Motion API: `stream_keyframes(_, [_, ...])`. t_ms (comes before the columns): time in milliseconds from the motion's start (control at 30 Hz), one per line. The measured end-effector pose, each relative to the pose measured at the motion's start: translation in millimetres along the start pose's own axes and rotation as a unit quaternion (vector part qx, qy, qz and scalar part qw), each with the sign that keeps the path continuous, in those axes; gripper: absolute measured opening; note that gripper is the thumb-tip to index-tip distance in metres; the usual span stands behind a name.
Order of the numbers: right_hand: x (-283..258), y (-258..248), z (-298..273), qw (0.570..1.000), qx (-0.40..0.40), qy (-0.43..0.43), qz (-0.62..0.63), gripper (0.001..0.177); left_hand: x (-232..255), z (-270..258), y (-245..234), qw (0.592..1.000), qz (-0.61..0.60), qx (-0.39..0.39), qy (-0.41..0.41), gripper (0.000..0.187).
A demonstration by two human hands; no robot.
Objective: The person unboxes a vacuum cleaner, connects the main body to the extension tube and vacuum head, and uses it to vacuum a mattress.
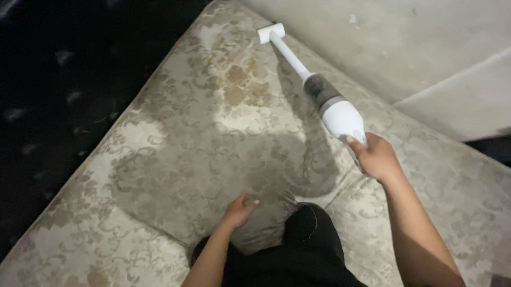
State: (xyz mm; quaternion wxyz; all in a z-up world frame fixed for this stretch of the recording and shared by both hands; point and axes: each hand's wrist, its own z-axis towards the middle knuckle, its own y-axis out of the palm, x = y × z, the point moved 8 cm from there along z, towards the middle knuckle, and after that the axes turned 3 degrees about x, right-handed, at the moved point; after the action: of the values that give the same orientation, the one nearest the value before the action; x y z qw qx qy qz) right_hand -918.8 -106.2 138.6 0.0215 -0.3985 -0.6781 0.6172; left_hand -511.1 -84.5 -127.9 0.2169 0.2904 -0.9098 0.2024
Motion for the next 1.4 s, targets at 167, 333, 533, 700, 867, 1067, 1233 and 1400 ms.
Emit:
stream_keyframes(167, [33.4, -22.4, -50.7, 0.988, -0.039, 0.145, 0.046, 0.054, -22.0, 17.9, 15.2, 0.998, 0.036, 0.002, 0.045, 0.083])
stream_keyframes(333, [49.2, -29.6, -85.3, 0.987, -0.038, 0.152, 0.024, 0.055, 4.3, 1.1, 16.5, 0.999, 0.008, 0.001, 0.039, 0.086])
stream_keyframes(533, [80.5, -42.2, -128.4, 0.991, -0.011, 0.130, -0.007, 0.055, 20.0, -25.1, 21.7, 0.999, 0.023, 0.004, 0.042, 0.082])
stream_keyframes(700, [127.7, -49.4, -175.6, 0.983, -0.031, 0.179, -0.019, 0.062, -14.1, -23.4, 41.5, 0.998, -0.012, 0.020, 0.053, 0.084])
stream_keyframes(867, [184.9, -54.2, -227.8, 0.972, -0.033, 0.229, -0.035, 0.067, -76.6, 0.5, 55.3, 0.995, 0.029, 0.064, 0.074, 0.083])
stream_keyframes(1067, [257.3, -53.9, -277.7, 0.966, -0.040, 0.251, -0.051, 0.065, -104.1, 11.7, 72.4, 0.995, 0.007, 0.082, 0.064, 0.084])
stream_keyframes(1233, [288.3, -43.2, -237.1, 0.983, -0.016, 0.179, -0.040, 0.063, -90.9, 18.6, 86.1, 0.991, -0.051, 0.071, 0.100, 0.082])
stream_keyframes(1400, [276.2, -22.0, -145.5, 0.991, -0.030, 0.111, 0.071, 0.053, -77.7, 16.1, 87.1, 0.989, -0.043, 0.087, 0.108, 0.081])
